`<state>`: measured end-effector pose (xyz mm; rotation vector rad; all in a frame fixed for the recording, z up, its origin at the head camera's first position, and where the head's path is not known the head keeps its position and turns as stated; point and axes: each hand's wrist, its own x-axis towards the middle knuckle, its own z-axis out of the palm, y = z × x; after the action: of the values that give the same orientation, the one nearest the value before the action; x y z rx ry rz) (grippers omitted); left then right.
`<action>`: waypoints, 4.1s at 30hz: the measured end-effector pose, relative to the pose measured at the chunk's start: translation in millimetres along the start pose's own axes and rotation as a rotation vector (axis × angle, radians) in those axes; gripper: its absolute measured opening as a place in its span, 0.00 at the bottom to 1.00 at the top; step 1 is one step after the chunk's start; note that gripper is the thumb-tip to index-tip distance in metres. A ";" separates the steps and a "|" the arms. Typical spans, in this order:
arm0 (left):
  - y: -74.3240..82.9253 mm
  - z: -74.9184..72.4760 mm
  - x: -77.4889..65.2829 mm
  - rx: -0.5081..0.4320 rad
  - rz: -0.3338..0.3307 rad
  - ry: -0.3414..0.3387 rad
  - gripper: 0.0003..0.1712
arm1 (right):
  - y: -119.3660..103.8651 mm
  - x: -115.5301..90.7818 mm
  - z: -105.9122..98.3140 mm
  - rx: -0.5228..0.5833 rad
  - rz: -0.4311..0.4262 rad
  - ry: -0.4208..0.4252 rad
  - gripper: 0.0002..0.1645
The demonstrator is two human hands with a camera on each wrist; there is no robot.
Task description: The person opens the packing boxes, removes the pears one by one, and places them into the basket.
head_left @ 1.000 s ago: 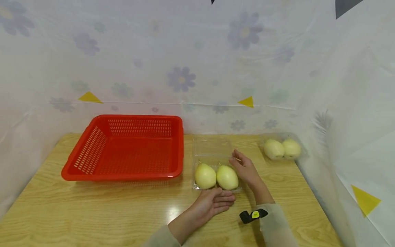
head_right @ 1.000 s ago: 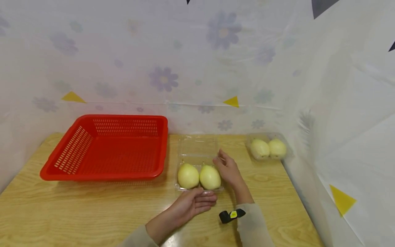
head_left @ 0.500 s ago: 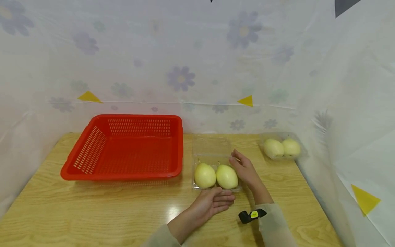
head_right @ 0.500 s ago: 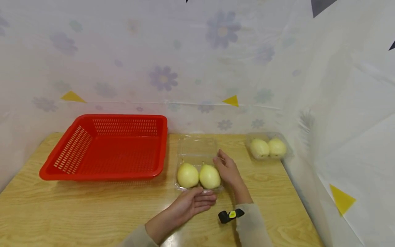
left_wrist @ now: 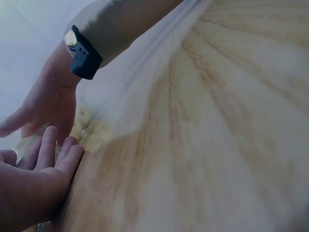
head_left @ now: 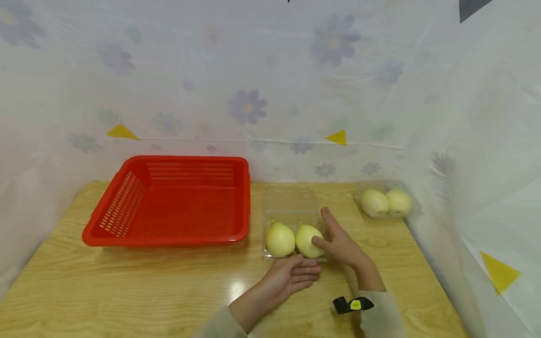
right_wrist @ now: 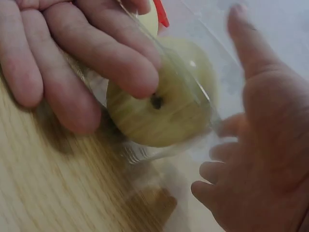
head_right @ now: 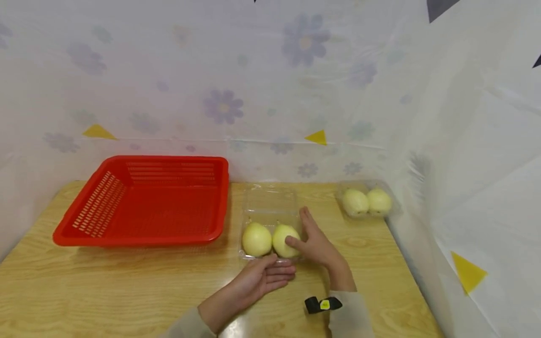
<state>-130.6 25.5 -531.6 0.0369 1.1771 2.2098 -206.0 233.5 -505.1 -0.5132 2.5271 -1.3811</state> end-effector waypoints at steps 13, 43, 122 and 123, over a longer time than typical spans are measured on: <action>-5.6 -2.1 -0.5 -0.028 -0.005 0.006 0.21 | -9.0 -9.8 9.7 -0.238 -0.031 -0.039 0.85; 71.3 13.1 -39.8 1.390 0.716 0.353 0.14 | -5.9 -8.9 13.3 -0.231 0.012 -0.017 0.82; 67.3 -15.0 -8.0 1.622 0.753 0.338 0.28 | -7.3 -8.7 13.6 -0.214 0.021 -0.028 0.80; 67.7 -14.9 -8.3 1.621 0.748 0.339 0.27 | -6.8 -8.6 13.5 -0.214 0.022 -0.027 0.80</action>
<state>-163.2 -17.4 -487.2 0.8757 3.1648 1.0660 -192.1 223.2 -506.4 -0.5358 2.6650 -1.0947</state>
